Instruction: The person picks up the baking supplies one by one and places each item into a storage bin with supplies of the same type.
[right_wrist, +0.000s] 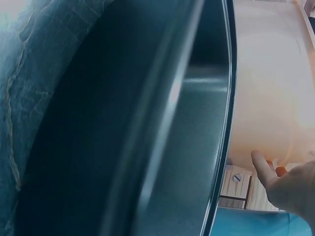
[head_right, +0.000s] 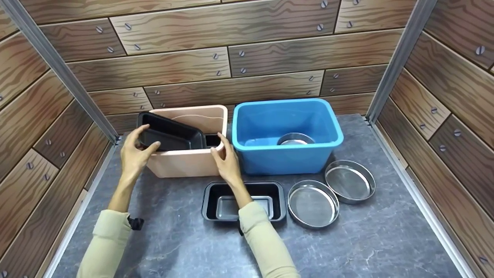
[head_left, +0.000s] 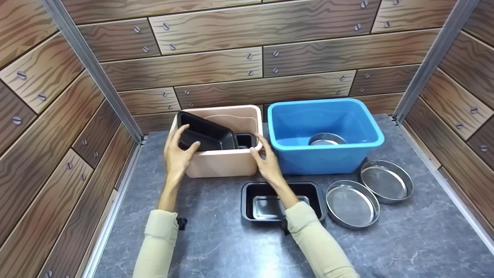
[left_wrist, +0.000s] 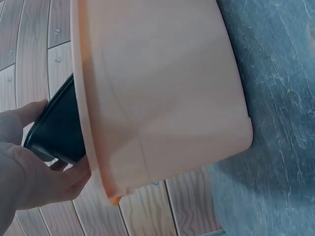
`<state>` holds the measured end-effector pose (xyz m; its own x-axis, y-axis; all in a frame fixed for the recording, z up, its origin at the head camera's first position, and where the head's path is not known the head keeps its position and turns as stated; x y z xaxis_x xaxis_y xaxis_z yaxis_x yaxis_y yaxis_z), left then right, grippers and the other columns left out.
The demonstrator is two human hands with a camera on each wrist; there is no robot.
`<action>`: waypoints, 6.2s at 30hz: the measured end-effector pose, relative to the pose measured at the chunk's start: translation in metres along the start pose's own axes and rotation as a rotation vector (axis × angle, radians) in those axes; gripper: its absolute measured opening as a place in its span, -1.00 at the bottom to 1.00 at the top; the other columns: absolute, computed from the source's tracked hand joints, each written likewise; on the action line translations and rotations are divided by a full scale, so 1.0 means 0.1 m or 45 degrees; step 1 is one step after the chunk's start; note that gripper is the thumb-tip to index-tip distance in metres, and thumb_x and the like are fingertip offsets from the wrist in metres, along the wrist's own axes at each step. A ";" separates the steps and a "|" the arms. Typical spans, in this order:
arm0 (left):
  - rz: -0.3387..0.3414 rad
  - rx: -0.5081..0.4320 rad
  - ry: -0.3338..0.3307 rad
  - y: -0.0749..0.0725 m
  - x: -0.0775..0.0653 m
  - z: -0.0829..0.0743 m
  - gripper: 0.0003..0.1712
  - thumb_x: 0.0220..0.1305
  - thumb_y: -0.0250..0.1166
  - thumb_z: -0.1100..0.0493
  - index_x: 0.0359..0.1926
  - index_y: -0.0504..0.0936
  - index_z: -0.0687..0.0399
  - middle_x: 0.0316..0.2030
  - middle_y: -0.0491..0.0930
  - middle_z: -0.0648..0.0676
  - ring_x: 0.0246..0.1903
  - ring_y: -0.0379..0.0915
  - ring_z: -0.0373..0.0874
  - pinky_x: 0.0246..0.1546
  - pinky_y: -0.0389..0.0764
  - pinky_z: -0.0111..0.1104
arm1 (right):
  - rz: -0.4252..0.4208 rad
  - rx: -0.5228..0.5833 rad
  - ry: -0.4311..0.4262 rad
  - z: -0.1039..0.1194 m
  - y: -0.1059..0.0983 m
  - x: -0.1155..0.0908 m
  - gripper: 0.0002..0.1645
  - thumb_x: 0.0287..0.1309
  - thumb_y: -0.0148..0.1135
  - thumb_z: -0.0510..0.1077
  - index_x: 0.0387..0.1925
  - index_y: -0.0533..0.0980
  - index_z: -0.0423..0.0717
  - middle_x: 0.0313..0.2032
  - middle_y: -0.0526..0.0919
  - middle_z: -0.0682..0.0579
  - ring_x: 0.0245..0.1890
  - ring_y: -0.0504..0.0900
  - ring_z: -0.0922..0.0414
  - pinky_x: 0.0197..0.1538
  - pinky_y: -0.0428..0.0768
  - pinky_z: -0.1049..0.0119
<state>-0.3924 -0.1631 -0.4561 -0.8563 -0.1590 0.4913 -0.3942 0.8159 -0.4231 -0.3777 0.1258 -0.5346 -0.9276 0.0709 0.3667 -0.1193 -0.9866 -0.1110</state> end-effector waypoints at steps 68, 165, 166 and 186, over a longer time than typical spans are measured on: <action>0.280 -0.861 -0.076 0.22 -0.38 0.02 -0.19 0.19 0.46 0.48 0.45 0.40 0.30 0.47 0.34 0.28 0.50 0.20 0.03 0.56 0.12 -0.11 | -0.016 0.004 0.028 -0.01 -0.01 0.01 -0.34 0.47 0.24 -0.15 0.51 0.33 -0.12 0.50 0.34 -0.17 0.37 0.42 -0.26 0.39 0.41 -0.12; 0.930 -0.779 -0.503 1.33 -2.11 0.13 -0.12 0.30 0.43 0.24 0.58 0.29 -0.02 0.58 0.15 0.16 0.59 -0.15 0.14 0.55 -0.23 0.19 | -0.060 0.044 -0.054 -0.03 -0.01 -0.02 -0.39 0.45 0.24 -0.21 0.46 0.39 -0.16 0.45 0.41 -0.22 0.24 0.53 -0.13 0.31 0.47 -0.13; 0.932 -0.774 -0.505 1.32 -2.12 0.13 -0.12 0.31 0.43 0.23 0.59 0.27 -0.03 0.59 0.13 0.16 0.60 -0.18 0.15 0.55 -0.25 0.19 | -0.058 0.052 -0.061 -0.05 -0.01 -0.02 -0.40 0.45 0.24 -0.21 0.45 0.40 -0.14 0.45 0.41 -0.23 0.26 0.51 -0.14 0.32 0.46 -0.18; 0.806 -0.764 -0.534 1.15 -2.04 0.06 -0.10 0.46 0.33 0.14 0.66 0.06 -0.10 0.65 -0.09 0.11 0.63 -0.36 0.16 0.56 -0.27 0.16 | -0.092 0.072 -0.007 -0.06 0.01 -0.02 -0.39 0.43 0.22 -0.28 0.45 0.36 -0.25 0.46 0.36 -0.30 0.28 0.46 -0.35 0.34 0.38 -0.31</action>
<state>-0.2653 -0.0405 -0.6097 -0.9468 0.3171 -0.0548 0.3176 0.9482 0.0000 -0.3776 0.1255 -0.5410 -0.9154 0.1419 0.3767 -0.1658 -0.9856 -0.0316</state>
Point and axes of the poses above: each hand's wrist, its own x-axis towards the middle knuckle, its own y-axis out of the palm, z = x × y, the point moved 4 cm from there along x, towards the middle knuckle
